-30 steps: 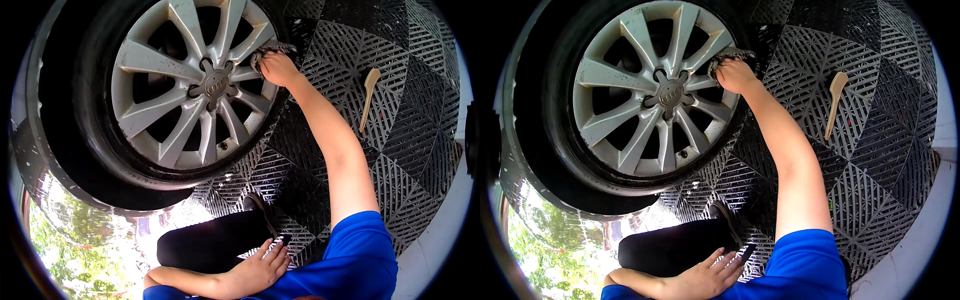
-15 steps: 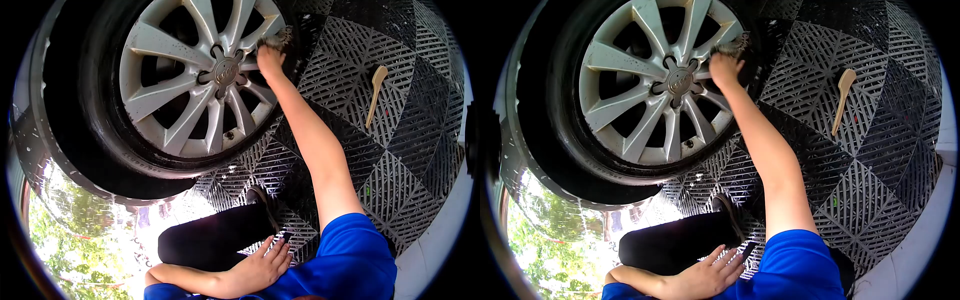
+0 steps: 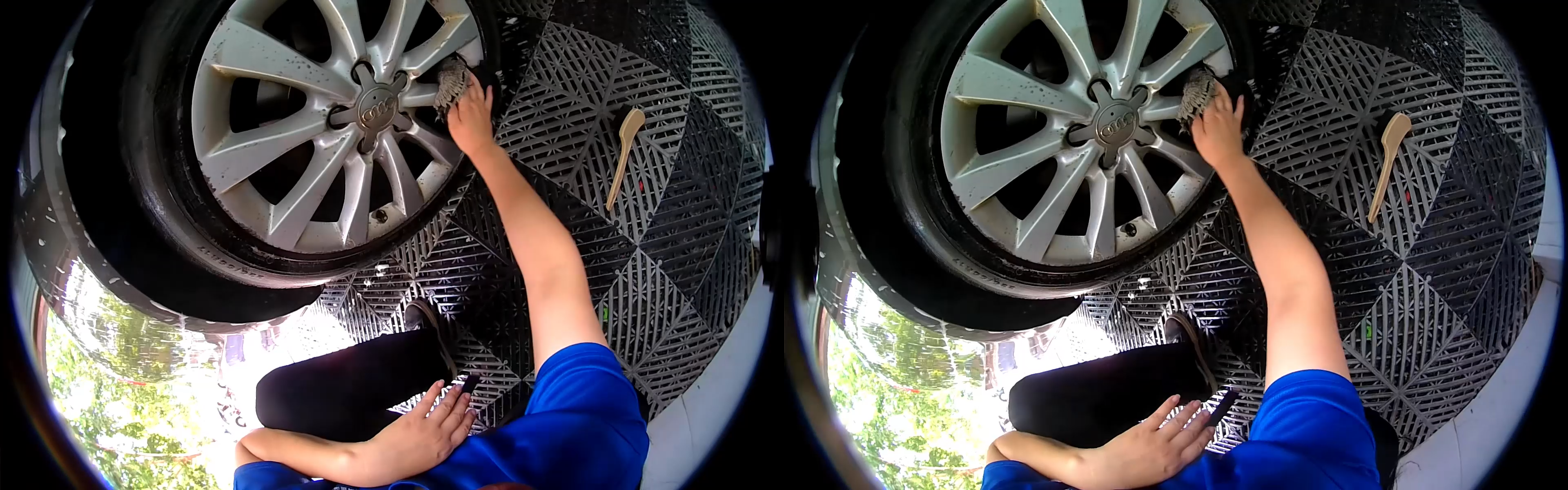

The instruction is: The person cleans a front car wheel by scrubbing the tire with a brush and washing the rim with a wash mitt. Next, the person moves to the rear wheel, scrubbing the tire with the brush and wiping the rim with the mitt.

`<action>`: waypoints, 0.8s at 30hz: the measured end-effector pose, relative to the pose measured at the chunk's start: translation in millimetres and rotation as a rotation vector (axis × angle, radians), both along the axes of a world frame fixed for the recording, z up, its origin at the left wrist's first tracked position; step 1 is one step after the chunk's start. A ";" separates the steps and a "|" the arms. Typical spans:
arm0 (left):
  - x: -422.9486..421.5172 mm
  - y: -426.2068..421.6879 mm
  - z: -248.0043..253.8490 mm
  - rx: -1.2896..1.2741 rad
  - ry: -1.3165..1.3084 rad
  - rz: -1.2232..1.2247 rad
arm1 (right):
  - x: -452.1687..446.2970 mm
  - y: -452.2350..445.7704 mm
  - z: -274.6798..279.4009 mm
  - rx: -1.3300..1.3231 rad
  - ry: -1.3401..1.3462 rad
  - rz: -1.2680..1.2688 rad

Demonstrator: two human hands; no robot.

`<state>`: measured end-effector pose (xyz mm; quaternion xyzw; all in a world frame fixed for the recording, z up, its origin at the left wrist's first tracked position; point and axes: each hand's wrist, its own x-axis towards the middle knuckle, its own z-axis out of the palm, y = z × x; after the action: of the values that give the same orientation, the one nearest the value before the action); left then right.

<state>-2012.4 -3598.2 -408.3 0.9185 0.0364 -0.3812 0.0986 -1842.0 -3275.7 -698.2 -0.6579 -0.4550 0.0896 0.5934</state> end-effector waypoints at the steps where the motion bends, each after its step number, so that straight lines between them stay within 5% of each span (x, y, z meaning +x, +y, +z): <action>1: -0.6 -0.6 -0.8 -0.001 -0.005 -0.001 | -9.3 3.2 3.2 0.076 0.084 -0.068; 5: -3.9 -0.3 -7.1 -0.029 0.004 0.004 | -55.2 -14.0 62.1 0.077 0.216 -0.098; 12: -0.9 0.6 -3.9 -0.022 0.002 0.018 | 12.8 -20.6 -27.3 -0.083 -0.132 -0.070; 16: -2.6 -3.3 -2.3 -0.046 -0.011 0.017 | -28.7 -34.2 -103.4 -0.197 0.102 0.077; 19: -1.9 -0.5 3.4 -0.015 -0.012 -0.032 | -41.5 -73.5 -93.9 -0.032 0.055 0.023; 22: -7.4 -3.5 1.6 -0.009 -0.004 -0.008 | -17.0 -80.7 -68.1 0.017 -0.293 0.032; 24: -11.6 -5.4 -2.1 -0.054 -0.007 0.017 | -3.7 -60.1 -48.5 -0.024 -0.359 0.243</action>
<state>-2023.9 -3603.6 -410.4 0.9164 0.0337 -0.3781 0.1268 -1845.7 -3335.8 -746.7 -0.6105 -0.6283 0.0474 0.4799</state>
